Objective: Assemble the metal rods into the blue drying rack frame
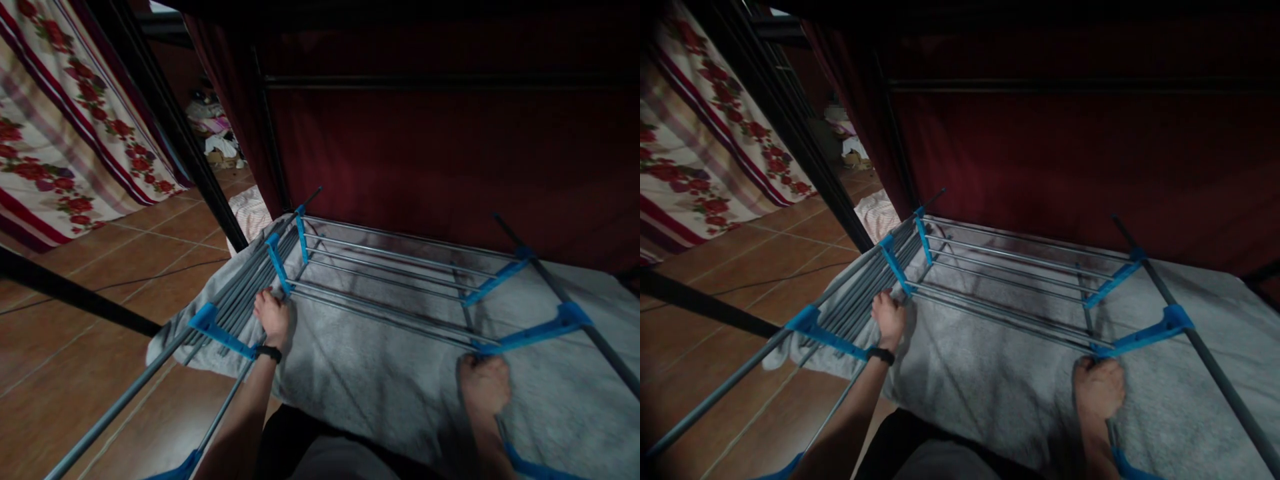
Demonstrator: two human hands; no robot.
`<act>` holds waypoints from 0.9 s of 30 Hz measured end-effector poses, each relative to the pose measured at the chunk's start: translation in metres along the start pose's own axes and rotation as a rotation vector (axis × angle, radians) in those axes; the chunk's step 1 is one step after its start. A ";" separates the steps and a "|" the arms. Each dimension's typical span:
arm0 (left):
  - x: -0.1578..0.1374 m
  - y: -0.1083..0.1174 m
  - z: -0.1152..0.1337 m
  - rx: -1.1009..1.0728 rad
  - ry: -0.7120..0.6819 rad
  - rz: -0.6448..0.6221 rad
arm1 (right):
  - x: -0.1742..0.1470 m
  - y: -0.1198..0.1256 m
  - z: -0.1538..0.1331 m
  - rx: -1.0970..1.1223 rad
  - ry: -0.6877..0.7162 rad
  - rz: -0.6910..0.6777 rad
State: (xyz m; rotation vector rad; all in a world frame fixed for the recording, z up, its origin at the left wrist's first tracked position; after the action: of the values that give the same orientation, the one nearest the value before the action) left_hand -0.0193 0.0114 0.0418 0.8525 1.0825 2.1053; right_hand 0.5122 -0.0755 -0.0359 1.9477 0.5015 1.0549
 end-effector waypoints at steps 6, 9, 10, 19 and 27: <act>0.023 -0.002 0.010 0.128 0.123 -0.079 | -0.001 0.002 -0.001 0.038 0.007 0.026; 0.025 -0.001 0.017 0.154 0.072 -0.075 | -0.002 0.000 0.000 0.045 -0.005 0.031; 0.026 0.000 0.017 0.169 0.068 -0.074 | -0.002 0.000 0.001 0.032 -0.011 0.016; 0.012 0.022 0.024 0.295 -0.031 -0.170 | -0.004 -0.004 0.000 -0.059 -0.002 0.015; -0.036 0.135 0.085 0.304 -0.199 -0.430 | -0.005 -0.005 0.000 -0.090 -0.008 0.007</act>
State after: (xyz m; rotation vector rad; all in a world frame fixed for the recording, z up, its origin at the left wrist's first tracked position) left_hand 0.0367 -0.0412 0.1863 0.8559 1.3584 1.4959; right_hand 0.5099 -0.0759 -0.0425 1.8753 0.4358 1.0561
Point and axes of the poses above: each hand's wrist, its own x-axis towards the middle knuckle, its own y-axis out of the back of the hand, z = x × y, the point moved 2 cm from there along x, towards the middle knuckle
